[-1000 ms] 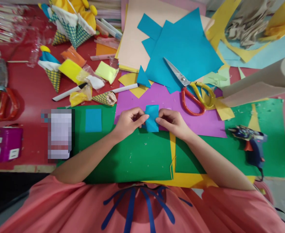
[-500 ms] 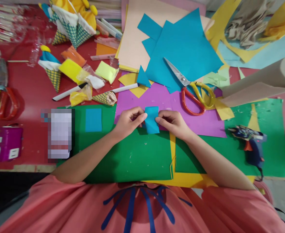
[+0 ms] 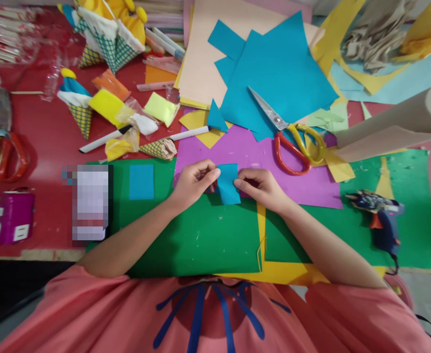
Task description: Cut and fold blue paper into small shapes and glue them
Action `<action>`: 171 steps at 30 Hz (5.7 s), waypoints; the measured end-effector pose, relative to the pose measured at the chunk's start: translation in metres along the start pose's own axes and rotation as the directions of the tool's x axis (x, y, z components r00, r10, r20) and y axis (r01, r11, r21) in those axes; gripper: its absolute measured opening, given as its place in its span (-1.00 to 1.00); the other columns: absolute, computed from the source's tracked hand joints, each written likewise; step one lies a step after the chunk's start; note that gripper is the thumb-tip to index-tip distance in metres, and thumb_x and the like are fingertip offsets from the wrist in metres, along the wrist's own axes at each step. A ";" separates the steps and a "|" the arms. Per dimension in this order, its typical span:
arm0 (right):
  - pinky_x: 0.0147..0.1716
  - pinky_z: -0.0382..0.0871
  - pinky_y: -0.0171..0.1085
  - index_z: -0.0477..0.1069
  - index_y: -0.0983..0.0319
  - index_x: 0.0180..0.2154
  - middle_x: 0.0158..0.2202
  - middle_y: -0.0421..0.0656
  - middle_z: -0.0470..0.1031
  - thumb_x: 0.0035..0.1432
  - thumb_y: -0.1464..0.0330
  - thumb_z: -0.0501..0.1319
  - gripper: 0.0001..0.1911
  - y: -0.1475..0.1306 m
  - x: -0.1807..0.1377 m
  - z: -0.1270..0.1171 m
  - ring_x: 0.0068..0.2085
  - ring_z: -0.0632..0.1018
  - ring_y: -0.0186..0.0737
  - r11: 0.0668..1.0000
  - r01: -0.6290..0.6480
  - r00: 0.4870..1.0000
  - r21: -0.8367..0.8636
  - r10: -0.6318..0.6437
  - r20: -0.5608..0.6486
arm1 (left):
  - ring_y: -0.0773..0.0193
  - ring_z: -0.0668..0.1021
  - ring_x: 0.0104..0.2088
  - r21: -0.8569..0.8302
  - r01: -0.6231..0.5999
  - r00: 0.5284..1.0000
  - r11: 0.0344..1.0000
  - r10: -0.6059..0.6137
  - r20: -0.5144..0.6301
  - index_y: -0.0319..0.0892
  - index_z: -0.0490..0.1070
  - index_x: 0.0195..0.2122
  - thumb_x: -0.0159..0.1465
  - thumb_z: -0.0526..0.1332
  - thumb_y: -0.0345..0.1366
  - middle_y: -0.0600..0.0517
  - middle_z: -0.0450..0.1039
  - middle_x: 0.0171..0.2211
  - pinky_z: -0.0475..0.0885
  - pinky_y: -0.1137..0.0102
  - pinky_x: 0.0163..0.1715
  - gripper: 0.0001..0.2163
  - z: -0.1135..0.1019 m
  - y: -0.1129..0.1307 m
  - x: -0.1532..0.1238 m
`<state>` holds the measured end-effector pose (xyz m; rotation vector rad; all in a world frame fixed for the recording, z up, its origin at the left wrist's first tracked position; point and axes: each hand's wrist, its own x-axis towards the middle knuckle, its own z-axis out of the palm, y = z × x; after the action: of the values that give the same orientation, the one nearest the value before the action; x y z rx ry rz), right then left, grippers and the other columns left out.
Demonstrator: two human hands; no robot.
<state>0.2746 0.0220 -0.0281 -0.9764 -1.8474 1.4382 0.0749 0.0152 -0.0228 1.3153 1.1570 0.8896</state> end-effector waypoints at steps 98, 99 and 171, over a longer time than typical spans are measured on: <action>-0.55 0.12 -0.35 0.27 0.23 -0.52 -0.60 -0.29 0.23 0.18 0.10 0.19 -0.62 0.002 0.002 0.003 -0.55 0.25 -0.43 0.980 -0.083 0.937 0.183 0.139 -0.320 | 0.47 0.38 -0.60 0.244 -0.032 0.981 0.969 -0.017 0.195 -0.18 0.30 -0.46 0.28 0.12 -0.08 0.14 0.35 -0.59 0.29 0.56 -0.58 -0.71 0.000 -0.004 -0.004; -0.55 0.11 -0.34 0.27 0.23 -0.52 -0.60 -0.29 0.23 0.18 0.10 0.19 -0.62 0.002 0.002 0.003 -0.55 0.25 -0.43 0.980 -0.085 0.936 0.182 0.141 -0.322 | 0.47 0.37 -0.60 0.250 -0.037 0.980 0.968 -0.014 0.198 -0.18 0.30 -0.46 0.28 0.12 -0.08 0.14 0.35 -0.59 0.29 0.56 -0.58 -0.71 0.000 -0.004 -0.004; -0.50 0.13 -0.35 0.27 0.25 -0.52 -0.56 -0.27 0.23 0.26 0.27 0.13 -0.68 -0.001 0.001 0.000 -0.53 0.24 -0.42 0.996 0.085 0.996 -0.040 -0.084 0.016 | 0.45 0.37 -0.61 0.120 -0.051 0.999 0.991 0.049 0.023 -0.17 0.24 -0.59 0.23 0.09 -0.26 0.15 0.30 -0.65 0.30 0.53 -0.60 -0.75 -0.004 -0.001 0.000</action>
<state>0.2740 0.0225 -0.0270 -0.8981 -1.9124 1.3655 0.0708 0.0157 -0.0233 1.4541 1.1818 0.8512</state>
